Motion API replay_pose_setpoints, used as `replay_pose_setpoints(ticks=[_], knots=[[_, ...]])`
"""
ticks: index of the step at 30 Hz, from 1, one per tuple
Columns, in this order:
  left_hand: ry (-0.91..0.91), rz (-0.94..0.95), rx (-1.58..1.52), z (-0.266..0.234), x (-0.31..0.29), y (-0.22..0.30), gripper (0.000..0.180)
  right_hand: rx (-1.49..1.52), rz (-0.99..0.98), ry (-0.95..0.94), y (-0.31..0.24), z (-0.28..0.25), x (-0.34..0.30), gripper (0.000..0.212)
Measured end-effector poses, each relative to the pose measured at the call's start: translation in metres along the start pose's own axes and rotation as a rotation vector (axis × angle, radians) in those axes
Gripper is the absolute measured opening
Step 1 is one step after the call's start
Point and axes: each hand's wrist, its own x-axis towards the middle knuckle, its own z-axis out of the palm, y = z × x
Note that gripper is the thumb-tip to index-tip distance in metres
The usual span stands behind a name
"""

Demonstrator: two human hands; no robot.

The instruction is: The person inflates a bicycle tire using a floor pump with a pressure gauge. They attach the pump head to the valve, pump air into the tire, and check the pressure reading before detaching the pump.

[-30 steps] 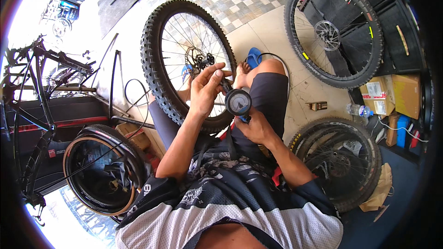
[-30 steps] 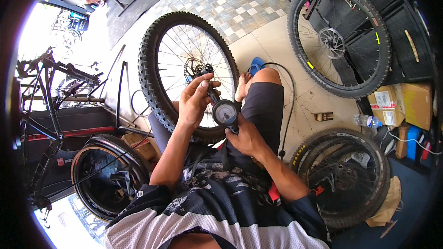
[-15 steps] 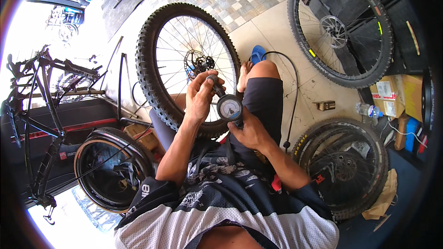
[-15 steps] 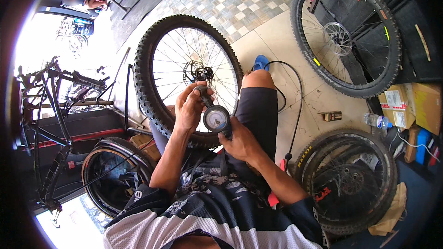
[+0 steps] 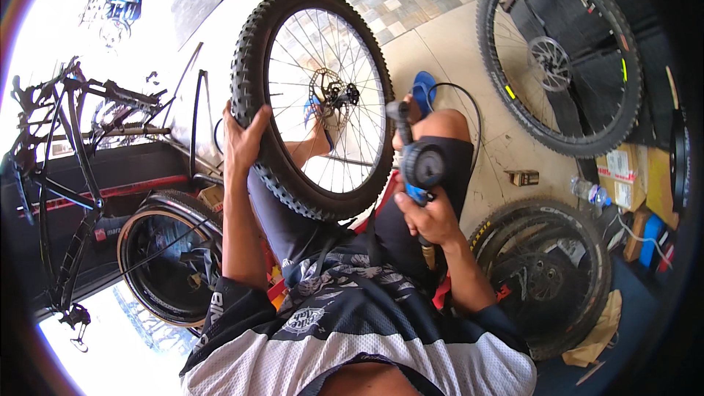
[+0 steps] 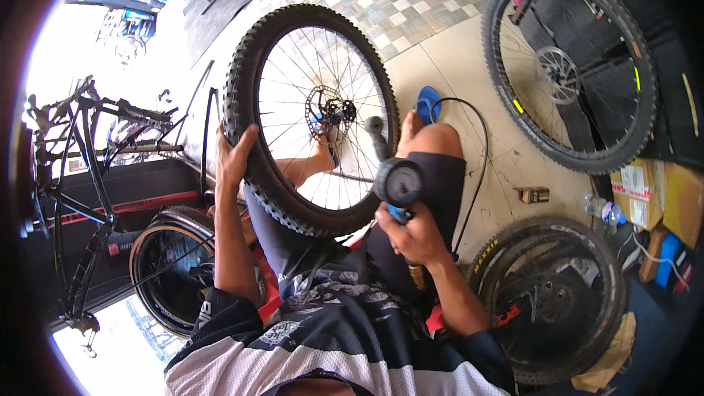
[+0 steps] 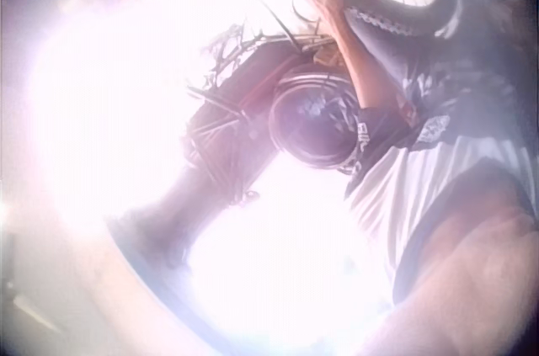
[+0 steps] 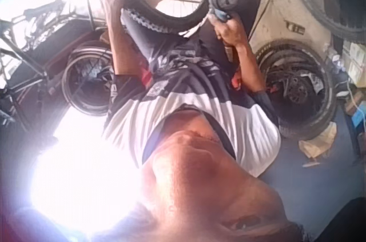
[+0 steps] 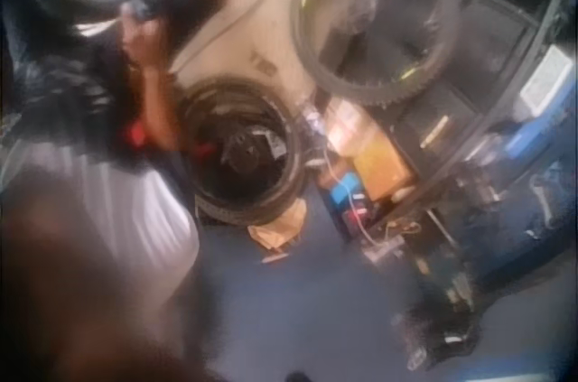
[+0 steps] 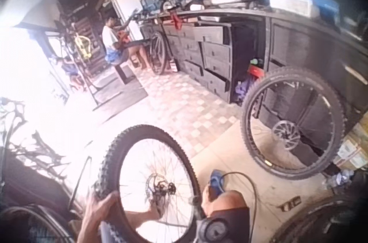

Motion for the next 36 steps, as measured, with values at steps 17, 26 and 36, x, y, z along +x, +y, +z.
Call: replay_pose_setpoints(ticks=[17, 26, 36], knots=[[-0.262, -1.082, -0.949, 0.054, 0.048, -0.274, 0.042, 0.200, 0.079, 0.501, -0.041, -0.090, 0.036, 0.036], [-0.195, -1.214, -0.867, 0.051, 0.077, -0.280, 0.042, 0.183, 0.159, 0.482, -0.052, -0.093, 0.051, 0.045], [-0.313, -1.265, -0.971, 0.065, 0.094, -0.322, 0.050, 0.111, 0.180, 0.341, -0.060, -0.086, 0.071, 0.045]])
